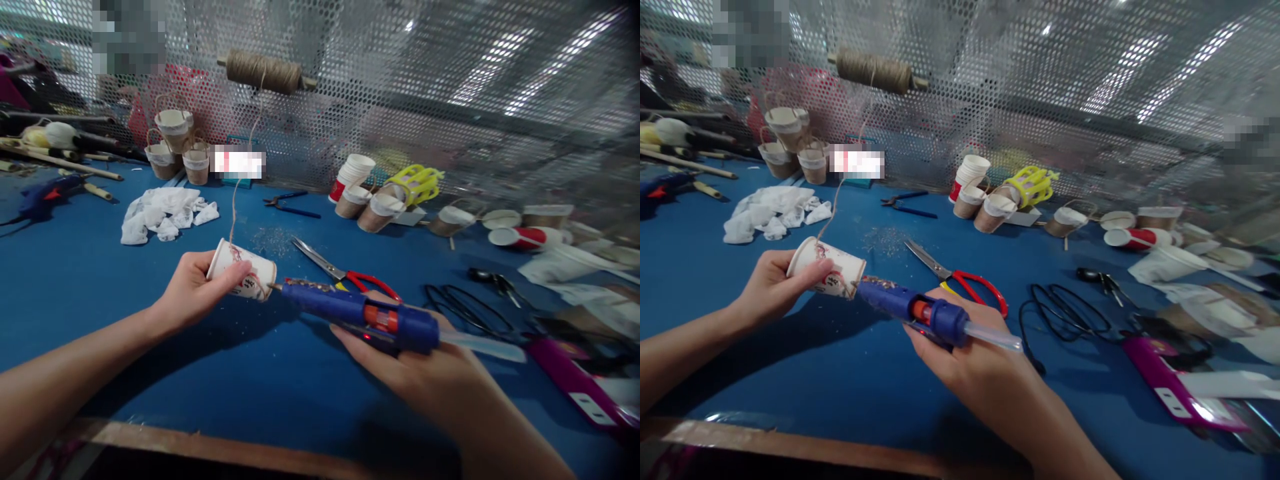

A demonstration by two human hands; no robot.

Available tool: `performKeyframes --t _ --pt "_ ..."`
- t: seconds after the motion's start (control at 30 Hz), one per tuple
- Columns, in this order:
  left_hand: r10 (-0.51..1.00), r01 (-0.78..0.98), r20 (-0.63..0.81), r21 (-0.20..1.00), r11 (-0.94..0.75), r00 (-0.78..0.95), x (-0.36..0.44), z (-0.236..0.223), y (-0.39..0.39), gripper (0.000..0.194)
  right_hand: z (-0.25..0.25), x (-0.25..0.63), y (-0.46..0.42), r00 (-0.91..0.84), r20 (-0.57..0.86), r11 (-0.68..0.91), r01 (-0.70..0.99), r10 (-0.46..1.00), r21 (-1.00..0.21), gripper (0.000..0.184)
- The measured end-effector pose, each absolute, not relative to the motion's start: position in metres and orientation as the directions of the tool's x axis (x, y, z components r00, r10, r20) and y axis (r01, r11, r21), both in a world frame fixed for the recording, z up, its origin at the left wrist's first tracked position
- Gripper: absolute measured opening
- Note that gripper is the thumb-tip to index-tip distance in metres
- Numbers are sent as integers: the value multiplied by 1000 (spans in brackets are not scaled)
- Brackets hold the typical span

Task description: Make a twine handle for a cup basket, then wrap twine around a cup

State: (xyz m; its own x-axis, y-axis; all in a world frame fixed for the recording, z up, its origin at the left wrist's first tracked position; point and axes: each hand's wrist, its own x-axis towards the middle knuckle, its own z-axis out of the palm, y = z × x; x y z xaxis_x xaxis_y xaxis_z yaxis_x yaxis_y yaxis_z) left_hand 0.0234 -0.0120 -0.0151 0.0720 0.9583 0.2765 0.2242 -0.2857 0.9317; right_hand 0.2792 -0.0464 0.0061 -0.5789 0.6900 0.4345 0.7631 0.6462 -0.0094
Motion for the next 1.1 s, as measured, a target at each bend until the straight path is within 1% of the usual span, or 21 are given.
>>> performKeyframes --t 0.07,0.13,0.17,0.33,0.43,0.53,0.67,0.73,0.87,1.0,1.1 --pt "968 185 241 950 -250 67 23 -16 -11 23 10 273 -46 -597 481 672 740 642 23 43" --pt "975 170 211 961 -220 67 23 -18 -10 25 16 267 -46 -617 498 696 717 610 37 41" --pt "978 168 198 964 -206 65 23 -18 -9 25 19 264 -45 -621 485 701 713 616 20 38" --pt "984 150 171 973 -177 51 24 -19 -8 24 27 255 -46 -581 383 666 734 718 -135 24" --pt "984 145 171 974 -176 44 24 -18 -8 23 26 256 -45 -566 370 650 742 737 -162 22" --pt "979 160 196 966 -202 52 24 -16 -9 23 20 263 -44 -542 390 626 770 744 -125 22" --pt "962 189 261 943 -273 84 24 -14 -12 21 9 278 -44 -548 486 625 781 681 5 29" --pt "952 209 291 929 -305 98 24 -13 -14 21 6 281 -42 -557 503 630 776 661 31 31" --pt "934 246 340 901 -358 111 25 -13 -15 20 8 277 -36 -561 494 627 778 664 40 25" --pt "925 284 359 881 -379 123 25 -12 -16 20 12 275 -33 -615 487 662 743 620 95 28" --pt "929 302 347 878 -370 129 25 -11 -16 20 12 279 -36 -656 450 678 722 606 138 29"
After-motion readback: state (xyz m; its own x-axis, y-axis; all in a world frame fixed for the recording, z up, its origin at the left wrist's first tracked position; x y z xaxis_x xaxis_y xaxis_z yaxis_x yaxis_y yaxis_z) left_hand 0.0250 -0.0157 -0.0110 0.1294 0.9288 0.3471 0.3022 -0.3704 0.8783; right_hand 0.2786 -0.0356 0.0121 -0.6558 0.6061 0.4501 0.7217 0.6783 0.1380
